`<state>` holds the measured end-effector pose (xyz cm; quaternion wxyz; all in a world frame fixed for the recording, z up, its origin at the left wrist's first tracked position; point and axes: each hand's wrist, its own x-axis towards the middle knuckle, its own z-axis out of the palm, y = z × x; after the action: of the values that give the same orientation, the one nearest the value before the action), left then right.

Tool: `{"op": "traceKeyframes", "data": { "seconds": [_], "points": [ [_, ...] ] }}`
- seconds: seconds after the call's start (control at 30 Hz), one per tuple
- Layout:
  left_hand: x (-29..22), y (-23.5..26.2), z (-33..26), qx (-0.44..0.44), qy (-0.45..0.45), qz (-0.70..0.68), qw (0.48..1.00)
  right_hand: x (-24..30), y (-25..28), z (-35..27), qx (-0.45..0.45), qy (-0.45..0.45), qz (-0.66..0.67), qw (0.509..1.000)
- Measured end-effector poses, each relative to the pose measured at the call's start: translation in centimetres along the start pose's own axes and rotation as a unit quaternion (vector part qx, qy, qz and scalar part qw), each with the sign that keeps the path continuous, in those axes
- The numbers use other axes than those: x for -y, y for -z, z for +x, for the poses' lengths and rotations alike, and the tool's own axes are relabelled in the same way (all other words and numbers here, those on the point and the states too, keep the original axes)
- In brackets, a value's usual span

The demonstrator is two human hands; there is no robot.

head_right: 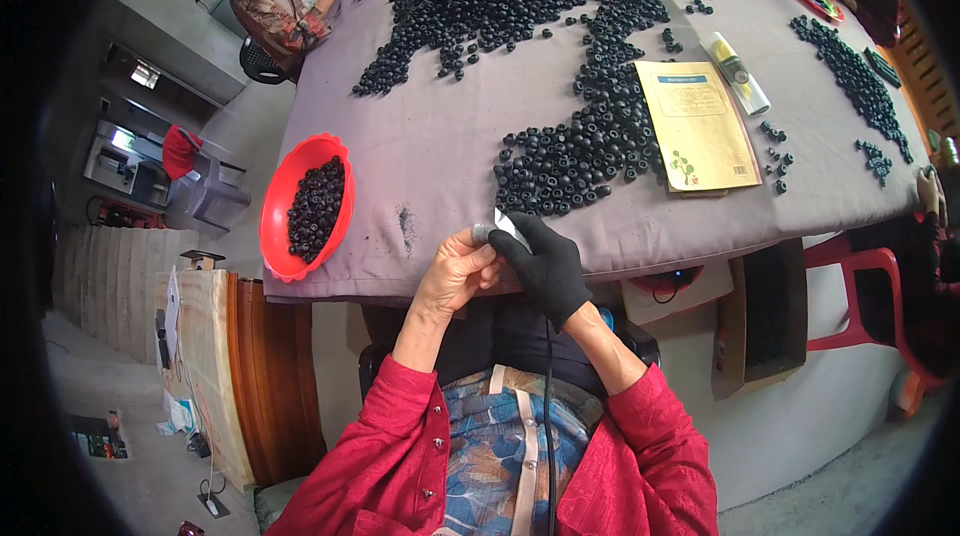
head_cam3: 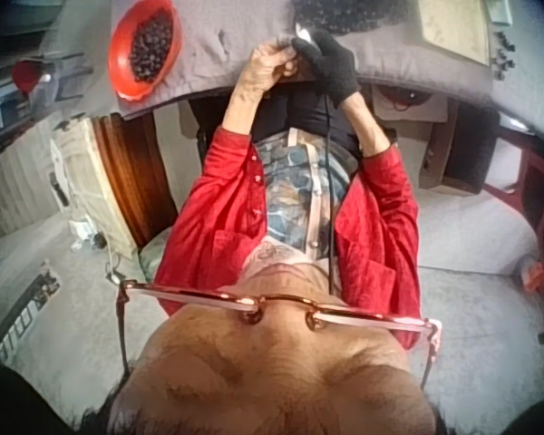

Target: Assembling small black O-rings onto silver components at a table.

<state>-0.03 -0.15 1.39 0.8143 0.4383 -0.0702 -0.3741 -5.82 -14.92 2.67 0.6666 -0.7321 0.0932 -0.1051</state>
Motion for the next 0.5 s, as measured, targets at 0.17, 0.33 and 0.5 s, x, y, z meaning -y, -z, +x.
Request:
{"op": "traceKeyframes", "data": {
  "seconds": [0.17, 0.33, 0.5],
  "points": [
    [-0.4, 0.2, 0.7, 0.011, -0.042, 0.021, 0.999, 0.2, 0.0, 0.0, -0.006, 0.013, 0.006, 1.000],
    [0.1, 0.5, 1.1, -0.027, -0.068, 0.035, 0.997, 0.4, -0.1, -0.1, 0.026, 0.007, 0.012, 1.000],
    [-0.2, 0.2, 0.7, -0.042, -0.068, 0.073, 0.994, 0.6, 0.1, 0.0, 0.027, 0.012, -0.016, 0.999]
  ]
}}
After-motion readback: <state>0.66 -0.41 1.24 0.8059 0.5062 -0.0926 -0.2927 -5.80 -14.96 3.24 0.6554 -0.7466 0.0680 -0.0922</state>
